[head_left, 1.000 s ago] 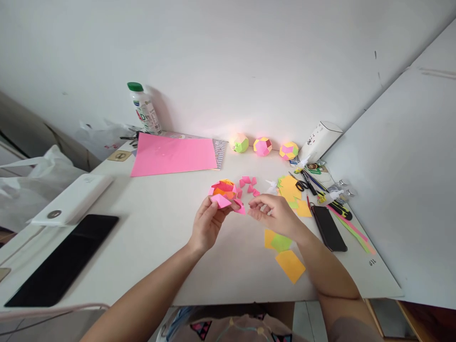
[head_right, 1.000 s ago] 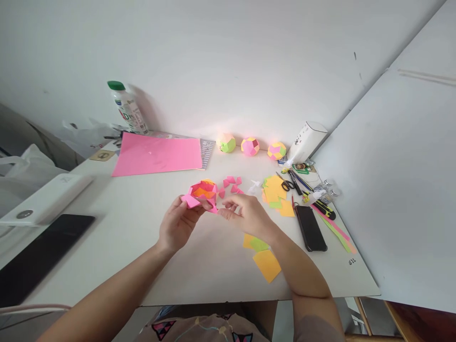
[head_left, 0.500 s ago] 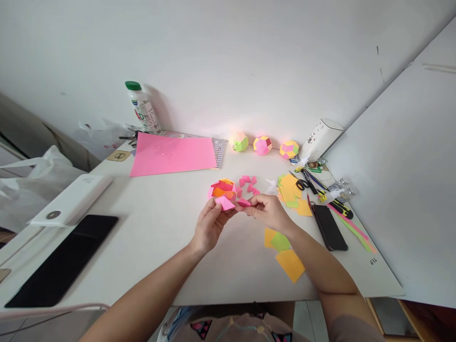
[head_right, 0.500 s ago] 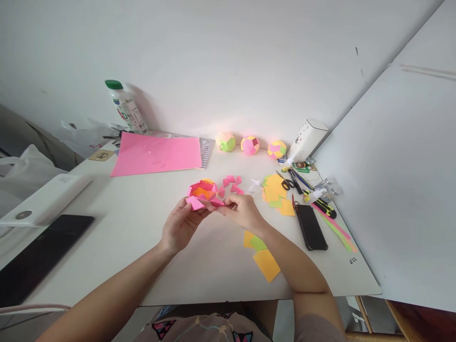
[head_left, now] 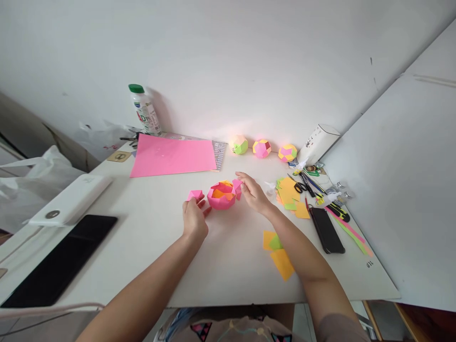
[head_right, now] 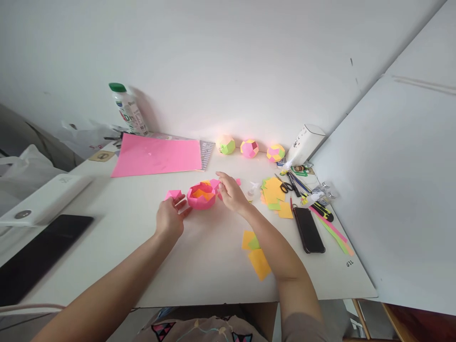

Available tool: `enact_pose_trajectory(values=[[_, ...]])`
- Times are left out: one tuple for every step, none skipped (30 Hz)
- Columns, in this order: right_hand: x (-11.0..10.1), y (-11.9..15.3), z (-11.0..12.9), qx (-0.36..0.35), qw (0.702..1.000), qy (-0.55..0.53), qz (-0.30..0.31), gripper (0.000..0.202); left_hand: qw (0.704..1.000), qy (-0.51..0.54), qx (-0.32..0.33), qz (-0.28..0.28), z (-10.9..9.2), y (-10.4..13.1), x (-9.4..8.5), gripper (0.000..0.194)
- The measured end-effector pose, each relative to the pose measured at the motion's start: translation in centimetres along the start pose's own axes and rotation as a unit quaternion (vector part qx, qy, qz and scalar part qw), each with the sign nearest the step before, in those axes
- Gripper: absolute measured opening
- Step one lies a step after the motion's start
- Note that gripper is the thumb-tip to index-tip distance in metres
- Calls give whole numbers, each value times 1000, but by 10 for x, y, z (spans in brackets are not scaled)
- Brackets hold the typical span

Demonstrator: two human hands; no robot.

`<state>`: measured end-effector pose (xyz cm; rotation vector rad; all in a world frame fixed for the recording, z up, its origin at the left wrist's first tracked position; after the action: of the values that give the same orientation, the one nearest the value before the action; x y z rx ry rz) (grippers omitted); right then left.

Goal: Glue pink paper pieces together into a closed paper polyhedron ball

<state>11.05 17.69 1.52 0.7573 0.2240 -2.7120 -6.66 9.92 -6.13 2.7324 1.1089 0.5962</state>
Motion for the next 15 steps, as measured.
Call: enact_pose_trajectory(values=[[3, -7, -3, 28, 999, -26, 15, 28, 1000, 3, -5, 4, 2, -2, 1, 6], [6, -14, -7, 65, 996, -57, 30, 28, 1000, 6, -9, 9, 3, -3, 2, 6], [9, -20, -13, 105, 990, -86, 46, 27, 1000, 10, -13, 16, 3, -4, 3, 5], [12, -23, -18, 141, 982, -110, 59, 27, 999, 14, -20, 23, 4, -5, 4, 5], [14, -24, -22, 166, 976, -125, 68, 28, 999, 19, -29, 30, 4, -5, 6, 6], [15, -24, -24, 179, 972, -133, 74, 29, 998, 24, -42, 37, 4, -5, 7, 6], [15, -22, -26, 185, 969, -140, 79, 30, 997, 30, -56, 44, 4, -4, 8, 7], [14, -18, -26, 190, 967, -150, 85, 31, 996, 34, -72, 49, 4, -4, 10, 7], [14, -12, -27, 198, 961, -166, 94, 31, 994, 38, -86, 53, 4, -3, 11, 9], [14, -6, -28, 213, 952, -197, 104, 30, 993, 39, -96, 57, 4, -3, 11, 10], [13, 1, -28, 226, 943, -220, 110, 29, 993, 36, -101, 56, 3, -4, 11, 10], [12, 9, -29, 240, 935, -235, 116, 29, 993, 32, -103, 54, 3, -5, 11, 11], [11, 16, -30, 256, 928, -243, 121, 29, 993, 28, -103, 51, 4, -6, 10, 11], [11, 23, -30, 270, 923, -244, 129, 29, 993, 25, -103, 48, 5, -6, 9, 11], [11, 29, -30, 282, 918, -243, 139, 29, 993, 24, -103, 47, 5, -7, 9, 11]])
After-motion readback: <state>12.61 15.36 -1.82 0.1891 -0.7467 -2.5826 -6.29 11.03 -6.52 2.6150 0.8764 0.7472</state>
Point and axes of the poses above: each hand's wrist, its own y-axis away from the middle knuckle, its own x-axis out of the palm, z = x × y, the point moved 8 cm from there along -y, towards the middle knuckle, and after that the axes turned 15 degrees about x, right-handed, at the moved point
